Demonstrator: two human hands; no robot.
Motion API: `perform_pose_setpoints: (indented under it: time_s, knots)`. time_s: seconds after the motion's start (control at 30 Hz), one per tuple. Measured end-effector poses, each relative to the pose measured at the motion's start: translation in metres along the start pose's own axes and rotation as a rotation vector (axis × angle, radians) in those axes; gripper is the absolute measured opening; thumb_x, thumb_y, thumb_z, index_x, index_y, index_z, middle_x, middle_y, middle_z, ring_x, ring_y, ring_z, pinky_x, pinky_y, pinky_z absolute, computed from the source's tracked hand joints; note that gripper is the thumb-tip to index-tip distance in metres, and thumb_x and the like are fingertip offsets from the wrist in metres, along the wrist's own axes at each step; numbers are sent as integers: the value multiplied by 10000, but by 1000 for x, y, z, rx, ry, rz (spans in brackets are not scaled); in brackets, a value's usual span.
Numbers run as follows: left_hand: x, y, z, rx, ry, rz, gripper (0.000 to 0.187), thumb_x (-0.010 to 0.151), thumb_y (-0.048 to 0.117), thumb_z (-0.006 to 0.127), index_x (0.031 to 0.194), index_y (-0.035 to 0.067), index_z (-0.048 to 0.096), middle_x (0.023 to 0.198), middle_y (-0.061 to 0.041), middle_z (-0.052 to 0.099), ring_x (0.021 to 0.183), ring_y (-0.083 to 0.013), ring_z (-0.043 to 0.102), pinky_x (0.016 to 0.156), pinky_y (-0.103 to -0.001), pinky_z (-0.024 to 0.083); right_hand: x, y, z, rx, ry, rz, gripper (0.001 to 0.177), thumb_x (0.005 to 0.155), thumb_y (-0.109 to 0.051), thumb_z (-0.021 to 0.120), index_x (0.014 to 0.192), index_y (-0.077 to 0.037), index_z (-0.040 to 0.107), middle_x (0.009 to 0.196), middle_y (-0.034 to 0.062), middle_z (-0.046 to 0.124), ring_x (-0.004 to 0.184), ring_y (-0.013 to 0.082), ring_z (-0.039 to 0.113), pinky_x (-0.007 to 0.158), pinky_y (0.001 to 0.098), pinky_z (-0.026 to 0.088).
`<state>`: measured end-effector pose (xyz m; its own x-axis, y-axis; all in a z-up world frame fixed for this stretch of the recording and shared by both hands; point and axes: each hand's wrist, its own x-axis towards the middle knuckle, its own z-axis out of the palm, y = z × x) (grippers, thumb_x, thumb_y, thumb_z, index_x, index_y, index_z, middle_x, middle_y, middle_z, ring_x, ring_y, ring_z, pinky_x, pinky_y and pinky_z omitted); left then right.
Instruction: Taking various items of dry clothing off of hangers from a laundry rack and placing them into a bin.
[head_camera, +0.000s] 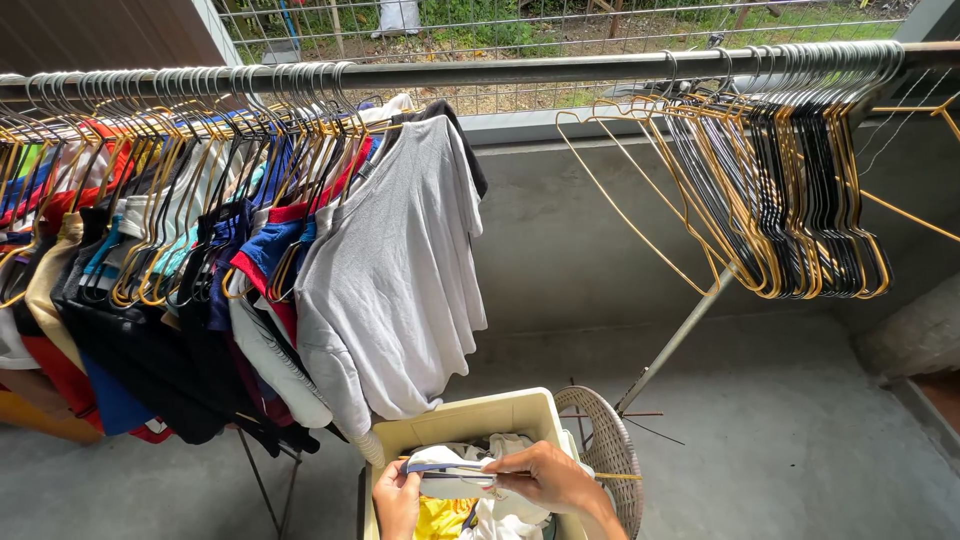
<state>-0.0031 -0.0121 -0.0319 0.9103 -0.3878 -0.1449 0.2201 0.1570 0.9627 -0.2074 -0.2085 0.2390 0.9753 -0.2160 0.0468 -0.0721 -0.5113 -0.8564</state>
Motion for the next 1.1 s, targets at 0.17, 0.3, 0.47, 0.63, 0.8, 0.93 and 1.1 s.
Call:
perform_pose_setpoints:
  time_s: [0.17, 0.3, 0.47, 0.63, 0.8, 0.93, 1.1]
  knots:
    - [-5, -2, 16, 74, -4, 34, 149, 857, -53, 670, 998, -89, 703, 849, -113, 759, 764, -139, 701, 718, -265, 541, 3, 18, 25, -236, -166, 53, 231, 903, -201, 751, 1125, -216, 813, 928, 95, 785, 806, 269, 748, 733, 368, 566]
    - [0, -33, 14, 1, -190, -33, 260, 877, -31, 664, 1124, -101, 704, 868, -133, 753, 766, -160, 696, 734, -284, 541, 12, 18, 39, -304, 100, 6, 171, 884, -193, 768, 1046, -159, 812, 806, 95, 779, 737, 305, 707, 695, 429, 535]
    - [-28, 20, 42, 27, -233, -52, 529, 867, -16, 662, 1387, 11, 564, 1046, -98, 745, 924, -132, 696, 849, -275, 542, 16, 1, 27, 34, 197, 127, 166, 924, -155, 682, 1064, -93, 748, 783, 92, 750, 599, 254, 695, 588, 336, 530]
    - [-58, 67, 81, 90, -347, 100, 564, 859, 35, 720, 1405, 3, 579, 1185, -122, 724, 1053, -183, 691, 946, -320, 522, 26, 57, 71, 85, 195, 106, 168, 960, -146, 673, 1097, -65, 727, 758, 110, 731, 612, 176, 657, 581, 305, 498]
    - [-92, 107, 109, 625, -249, 451, 753, 726, 153, 831, 1421, 33, 566, 1326, -190, 659, 1209, -323, 637, 1028, -425, 469, 39, 106, 93, 674, 437, 52, 209, 1032, -140, 645, 1120, 31, 726, 779, 12, 649, 663, 64, 558, 580, 237, 464]
    - [-99, 39, 105, 748, -454, 491, 885, 718, 273, 870, 1468, 27, 470, 1513, -287, 416, 1360, -442, 437, 1089, -495, 377, 38, 102, 80, 948, 633, 248, 272, 953, -171, 681, 1153, 7, 731, 695, 2, 622, 554, 42, 479, 483, 201, 350]
    - [-78, -72, 91, 907, -545, 845, 563, 825, 295, 863, 1329, 127, 679, 1603, -373, 255, 1487, -538, 265, 1153, -543, 287, 32, 90, 76, 1023, 672, 276, 286, 922, -169, 715, 1152, 0, 733, 666, 2, 594, 499, 37, 388, 435, 201, 260]
